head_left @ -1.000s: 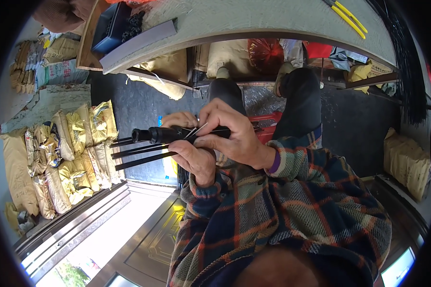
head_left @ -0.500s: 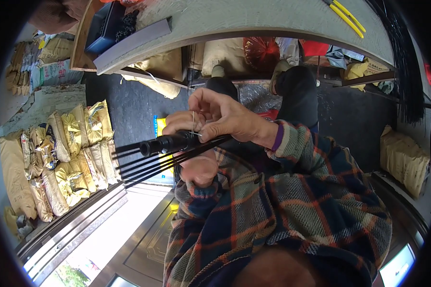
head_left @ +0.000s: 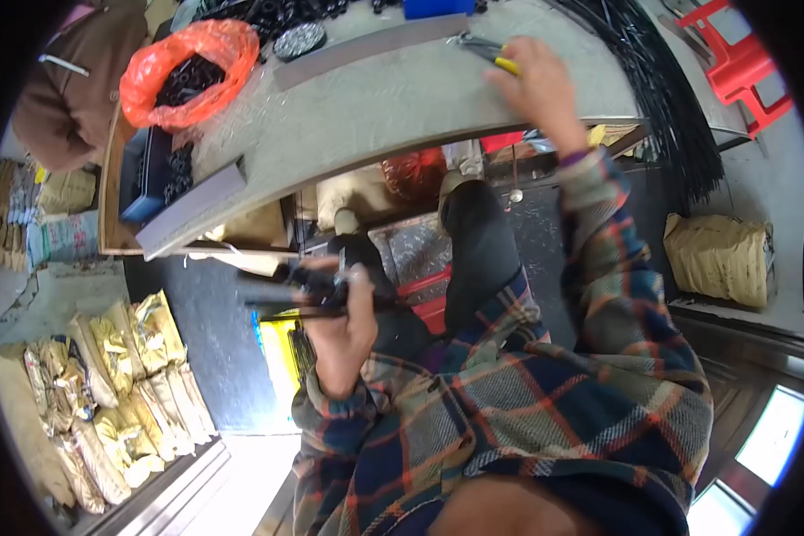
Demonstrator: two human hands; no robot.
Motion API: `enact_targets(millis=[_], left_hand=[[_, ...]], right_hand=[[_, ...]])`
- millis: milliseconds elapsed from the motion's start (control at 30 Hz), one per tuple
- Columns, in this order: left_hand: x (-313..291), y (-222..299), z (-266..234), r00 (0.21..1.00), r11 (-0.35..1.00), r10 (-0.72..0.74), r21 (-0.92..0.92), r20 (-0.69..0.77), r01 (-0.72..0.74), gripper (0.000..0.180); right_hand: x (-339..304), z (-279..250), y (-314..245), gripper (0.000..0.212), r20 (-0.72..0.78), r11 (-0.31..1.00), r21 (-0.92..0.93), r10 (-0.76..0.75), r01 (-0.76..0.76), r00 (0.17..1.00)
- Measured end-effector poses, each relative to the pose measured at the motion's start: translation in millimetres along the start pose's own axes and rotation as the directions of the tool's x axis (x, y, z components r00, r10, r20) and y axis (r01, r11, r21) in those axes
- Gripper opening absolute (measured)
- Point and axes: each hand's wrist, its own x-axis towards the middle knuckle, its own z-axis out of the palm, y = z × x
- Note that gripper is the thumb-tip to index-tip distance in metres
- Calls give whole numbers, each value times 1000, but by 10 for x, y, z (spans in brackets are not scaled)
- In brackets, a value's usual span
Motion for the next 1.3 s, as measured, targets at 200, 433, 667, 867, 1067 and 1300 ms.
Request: enact_targets(millis=[200,433,667,867,1067,1300], left_hand=[[99,-132,-9,969,982,138,100,204,-161,12],[10,-119,-138,929,969,231,21,290,-247,17],[-82,-91,-160,927,954,259,77,272,-289,21],[-126,-87,-158,948,959,253,78,193,-272,15],[-105,-126,-255,885,897,353,161,304,-412,24],[-106,-168,-240,887,897,369,142,277,-418,24]], right_hand=[[4,172,532,24,100,924,-265,-257,275,961],[-423,-668,-928,16,294,689,724,-355,36,887],[-419,-904,-1220,34,-100,725,-131,-688,676,719],[-497,-845,-1290,36,-228,691,-315,-720,650,655],[-657,-765,-1408,50,-283,779,-167,-625,604,728],[-1011,-646,-1551,31,-288,893,-56,-443,447,849]])
